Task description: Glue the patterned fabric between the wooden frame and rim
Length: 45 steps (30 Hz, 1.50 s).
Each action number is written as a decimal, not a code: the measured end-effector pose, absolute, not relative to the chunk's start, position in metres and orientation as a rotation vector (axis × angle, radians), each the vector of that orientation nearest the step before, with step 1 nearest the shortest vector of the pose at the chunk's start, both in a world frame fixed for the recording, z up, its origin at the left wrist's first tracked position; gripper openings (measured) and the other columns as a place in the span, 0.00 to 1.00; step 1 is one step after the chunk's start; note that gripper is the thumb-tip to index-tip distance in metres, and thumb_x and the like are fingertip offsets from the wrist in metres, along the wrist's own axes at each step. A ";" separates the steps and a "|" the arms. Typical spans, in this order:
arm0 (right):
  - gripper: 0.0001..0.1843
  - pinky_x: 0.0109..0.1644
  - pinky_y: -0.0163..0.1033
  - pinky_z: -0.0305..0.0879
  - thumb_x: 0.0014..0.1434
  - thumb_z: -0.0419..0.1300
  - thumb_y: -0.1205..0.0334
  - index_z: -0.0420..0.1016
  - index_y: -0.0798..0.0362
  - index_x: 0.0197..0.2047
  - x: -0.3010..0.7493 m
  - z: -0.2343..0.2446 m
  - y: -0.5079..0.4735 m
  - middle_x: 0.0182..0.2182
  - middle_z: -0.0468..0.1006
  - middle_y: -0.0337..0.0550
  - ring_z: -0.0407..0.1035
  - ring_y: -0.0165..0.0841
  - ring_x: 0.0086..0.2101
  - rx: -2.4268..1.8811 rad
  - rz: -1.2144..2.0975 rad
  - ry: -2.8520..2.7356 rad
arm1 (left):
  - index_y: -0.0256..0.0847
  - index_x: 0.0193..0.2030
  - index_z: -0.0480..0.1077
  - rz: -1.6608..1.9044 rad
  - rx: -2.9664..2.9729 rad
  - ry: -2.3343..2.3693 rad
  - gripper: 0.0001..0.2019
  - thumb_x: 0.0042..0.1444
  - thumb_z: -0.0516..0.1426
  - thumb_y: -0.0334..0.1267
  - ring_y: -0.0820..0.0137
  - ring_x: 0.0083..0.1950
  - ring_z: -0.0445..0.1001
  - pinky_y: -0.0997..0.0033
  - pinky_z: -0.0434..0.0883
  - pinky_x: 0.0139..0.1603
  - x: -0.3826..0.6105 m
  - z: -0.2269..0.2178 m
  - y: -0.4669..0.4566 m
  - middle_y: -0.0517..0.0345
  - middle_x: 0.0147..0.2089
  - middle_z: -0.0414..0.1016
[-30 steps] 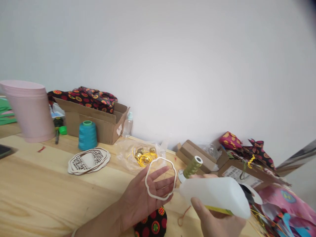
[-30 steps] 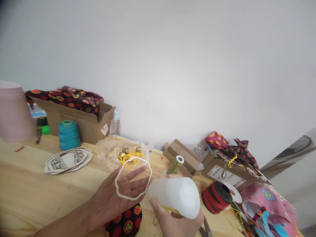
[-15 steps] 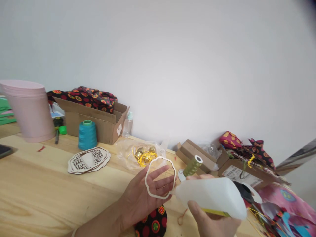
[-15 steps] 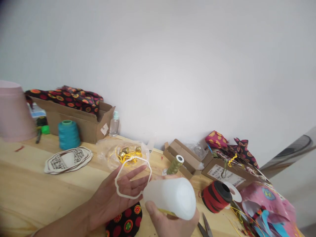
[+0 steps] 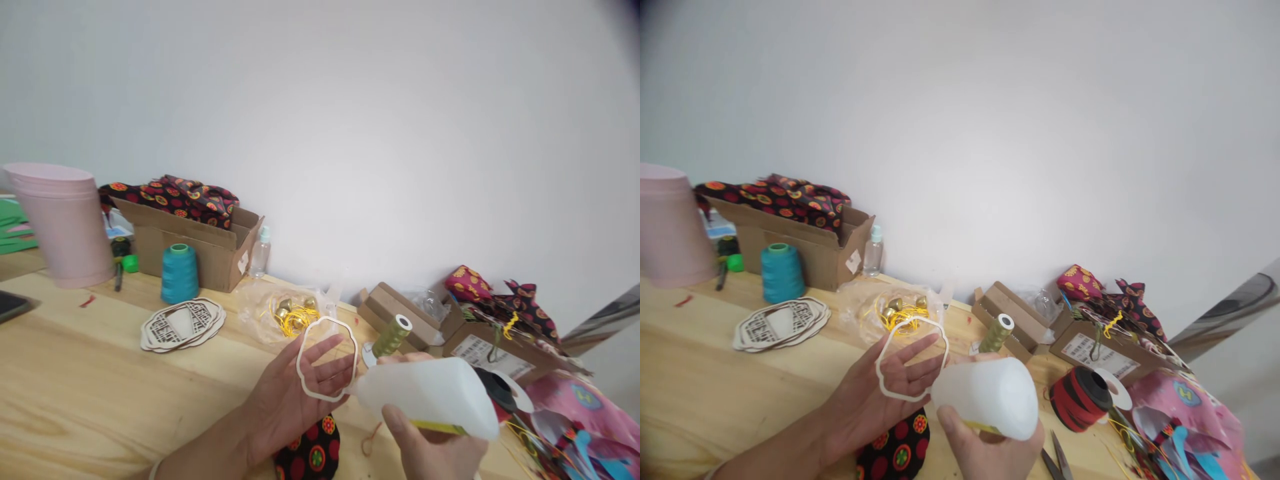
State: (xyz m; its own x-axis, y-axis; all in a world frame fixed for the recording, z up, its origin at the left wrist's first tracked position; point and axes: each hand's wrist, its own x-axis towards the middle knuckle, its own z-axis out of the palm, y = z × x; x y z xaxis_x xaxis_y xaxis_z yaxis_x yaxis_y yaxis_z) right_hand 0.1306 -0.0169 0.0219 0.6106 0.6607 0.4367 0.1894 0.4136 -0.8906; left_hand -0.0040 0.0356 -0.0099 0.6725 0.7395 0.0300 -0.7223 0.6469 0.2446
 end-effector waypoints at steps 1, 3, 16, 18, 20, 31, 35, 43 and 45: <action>0.27 0.19 0.39 0.70 0.29 0.69 0.62 0.74 0.62 0.36 0.131 0.021 -0.017 0.16 0.77 0.44 0.71 0.40 0.18 -1.146 0.370 -0.904 | 0.31 0.61 0.47 0.833 0.248 0.074 0.31 0.56 0.47 0.50 0.56 0.49 0.71 0.59 0.59 0.51 -0.004 -0.010 0.035 0.37 0.45 0.72; 0.26 0.20 0.39 0.71 0.27 0.69 0.61 0.74 0.61 0.34 0.131 0.021 -0.017 0.18 0.77 0.45 0.72 0.40 0.19 -1.157 0.389 -0.902 | 0.31 0.61 0.46 0.837 0.255 0.076 0.31 0.56 0.47 0.50 0.56 0.48 0.71 0.58 0.58 0.51 -0.004 -0.010 0.035 0.37 0.44 0.72; 0.26 0.23 0.40 0.71 0.29 0.70 0.63 0.73 0.61 0.35 0.135 0.013 -0.017 0.24 0.80 0.48 0.73 0.40 0.22 -1.163 0.382 -0.909 | 0.32 0.61 0.46 0.860 0.260 0.087 0.31 0.56 0.47 0.49 0.57 0.47 0.71 0.59 0.58 0.51 -0.002 -0.011 0.035 0.39 0.44 0.72; 0.24 0.25 0.41 0.72 0.29 0.69 0.65 0.72 0.60 0.34 0.138 0.016 -0.014 0.24 0.79 0.48 0.73 0.40 0.23 -1.173 0.371 -0.868 | 0.32 0.61 0.45 0.854 0.264 0.086 0.31 0.56 0.48 0.49 0.57 0.47 0.72 0.61 0.60 0.50 -0.001 -0.011 0.035 0.38 0.45 0.72; 0.23 0.29 0.42 0.73 0.30 0.69 0.66 0.72 0.59 0.34 0.139 0.020 -0.012 0.27 0.80 0.49 0.74 0.41 0.27 -1.112 0.392 -0.879 | 0.32 0.62 0.45 0.850 0.273 0.087 0.31 0.56 0.48 0.48 0.57 0.47 0.72 0.62 0.61 0.48 -0.001 -0.012 0.034 0.37 0.46 0.71; 0.20 0.30 0.39 0.72 0.31 0.68 0.67 0.71 0.58 0.32 0.133 0.024 -0.010 0.27 0.79 0.46 0.74 0.38 0.27 -1.016 0.461 -0.869 | 0.33 0.62 0.47 0.859 0.271 0.107 0.31 0.55 0.49 0.48 0.57 0.48 0.71 0.62 0.61 0.48 -0.002 -0.010 0.036 0.40 0.45 0.72; 0.20 0.31 0.39 0.71 0.31 0.68 0.67 0.71 0.58 0.32 0.133 0.021 -0.010 0.28 0.79 0.47 0.74 0.38 0.28 -1.029 0.443 -0.895 | 0.33 0.62 0.46 0.877 0.265 0.092 0.32 0.56 0.48 0.49 0.57 0.48 0.71 0.60 0.60 0.50 -0.002 -0.010 0.035 0.39 0.46 0.71; 0.25 0.25 0.41 0.71 0.31 0.67 0.67 0.71 0.60 0.37 0.143 0.015 -0.006 0.20 0.79 0.45 0.73 0.40 0.22 -1.050 0.481 -0.805 | 0.34 0.63 0.45 0.910 0.224 0.071 0.31 0.56 0.48 0.48 0.61 0.46 0.72 0.63 0.63 0.48 -0.002 -0.013 0.037 0.38 0.48 0.71; 0.24 0.27 0.41 0.71 0.30 0.68 0.67 0.71 0.60 0.35 0.142 0.017 -0.006 0.20 0.79 0.46 0.73 0.40 0.23 -1.062 0.447 -0.798 | 0.34 0.62 0.46 0.905 0.224 0.077 0.31 0.56 0.48 0.48 0.61 0.45 0.73 0.64 0.64 0.46 -0.003 -0.013 0.038 0.39 0.47 0.71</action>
